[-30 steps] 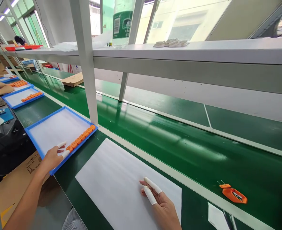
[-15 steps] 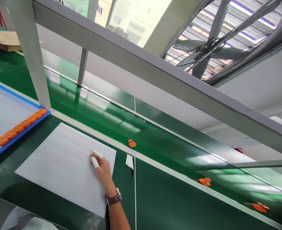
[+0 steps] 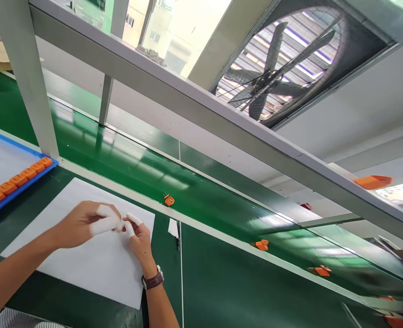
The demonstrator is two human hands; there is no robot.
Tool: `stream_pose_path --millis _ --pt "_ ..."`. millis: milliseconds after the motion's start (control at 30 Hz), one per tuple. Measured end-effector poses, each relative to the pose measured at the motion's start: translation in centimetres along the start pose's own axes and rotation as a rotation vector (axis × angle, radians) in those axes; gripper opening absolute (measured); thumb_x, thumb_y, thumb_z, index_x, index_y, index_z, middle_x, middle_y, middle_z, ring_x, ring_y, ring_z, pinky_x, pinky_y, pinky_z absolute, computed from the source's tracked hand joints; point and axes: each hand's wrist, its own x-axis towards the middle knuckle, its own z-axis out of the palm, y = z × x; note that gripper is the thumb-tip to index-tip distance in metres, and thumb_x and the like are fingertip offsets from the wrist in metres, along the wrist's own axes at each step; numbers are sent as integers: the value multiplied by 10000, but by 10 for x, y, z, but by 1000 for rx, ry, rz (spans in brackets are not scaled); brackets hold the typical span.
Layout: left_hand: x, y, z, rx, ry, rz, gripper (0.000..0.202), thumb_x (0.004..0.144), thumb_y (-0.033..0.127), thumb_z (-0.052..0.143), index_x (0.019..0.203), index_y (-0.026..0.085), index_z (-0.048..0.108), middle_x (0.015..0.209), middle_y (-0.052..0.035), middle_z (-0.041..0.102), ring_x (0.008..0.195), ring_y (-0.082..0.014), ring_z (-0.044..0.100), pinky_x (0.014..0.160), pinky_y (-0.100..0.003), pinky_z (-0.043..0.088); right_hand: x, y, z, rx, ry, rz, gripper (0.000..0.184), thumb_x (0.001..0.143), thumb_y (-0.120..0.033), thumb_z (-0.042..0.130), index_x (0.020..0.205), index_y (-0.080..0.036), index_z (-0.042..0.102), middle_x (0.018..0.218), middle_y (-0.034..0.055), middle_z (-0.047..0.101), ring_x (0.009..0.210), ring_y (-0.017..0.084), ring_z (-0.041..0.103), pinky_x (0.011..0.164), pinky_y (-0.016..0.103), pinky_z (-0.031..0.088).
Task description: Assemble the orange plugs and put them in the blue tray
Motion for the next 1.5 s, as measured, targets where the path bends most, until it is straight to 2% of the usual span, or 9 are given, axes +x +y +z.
stream_pose_path --millis 100,233,433,667,900,1000,1100,1233,1500 --pt "4 -26 10 225 -143 32 249 973 341 501 1005 215 713 1081 -64 696 877 -194 658 753 -307 568 16 -8 -30 -128 161 -32 459 871 -407 566 1279 -200 595 1221 100 697 985 226 687 903 411 572" --pt "-2 -67 19 479 -244 166 347 920 277 577 1263 241 609 1367 -100 584 1198 -293 567 976 -433 524 51 -18 -86 -320 348 -11 578 832 -421 579 1350 -165 549 1314 142 624 1110 268 630 1006 437 494" --pt "-8 -84 22 615 -304 210 386 846 268 680 1218 196 609 1393 -127 548 1256 -326 502 1045 -467 475 106 -8 -129 -491 370 94 786 661 -379 660 1386 -106 529 1447 194 509 1273 359 532 1038 447 463" --pt "-7 -91 20 499 -289 171 370 832 279 687 1189 197 635 1382 -127 561 1258 -329 502 1040 -469 471 128 -10 -98 -523 241 28 656 686 -377 651 1300 -148 620 1121 124 736 1041 309 685 978 450 513" --pt "5 -70 22 -272 -124 -231 544 906 425 610 1406 237 507 1269 -123 641 1067 -251 646 936 -413 526 56 -37 -12 -421 -16 -202 646 786 -350 736 1394 -248 544 1151 88 703 1011 257 676 979 458 529" --pt "12 -52 25 -583 -110 -310 493 909 413 614 1357 213 563 1184 -118 696 1044 -262 671 939 -428 524 28 -46 9 -363 -88 -278 702 800 -286 739 1449 -290 468 1217 94 635 1059 258 633 992 472 520" --pt "11 -40 22 -647 -116 -370 405 903 385 625 1261 196 636 1077 -97 716 1002 -257 677 930 -429 529 14 -48 8 -160 -193 -207 700 833 -314 723 1467 -324 428 1214 78 614 1039 236 633 991 459 528" --pt "5 -35 14 -579 -286 -308 291 953 345 541 1161 202 684 982 -64 688 949 -216 637 903 -394 534 7 -44 -5 94 -291 -66 419 935 -374 601 1352 -341 573 1138 53 627 1055 220 636 977 422 536" --pt "2 -42 18 -410 -326 -299 298 966 323 500 1179 207 673 1015 -63 695 940 -212 631 878 -352 510 4 -45 -7 70 -202 -158 205 842 -318 721 1044 -281 711 1025 52 660 885 200 628 837 395 567"
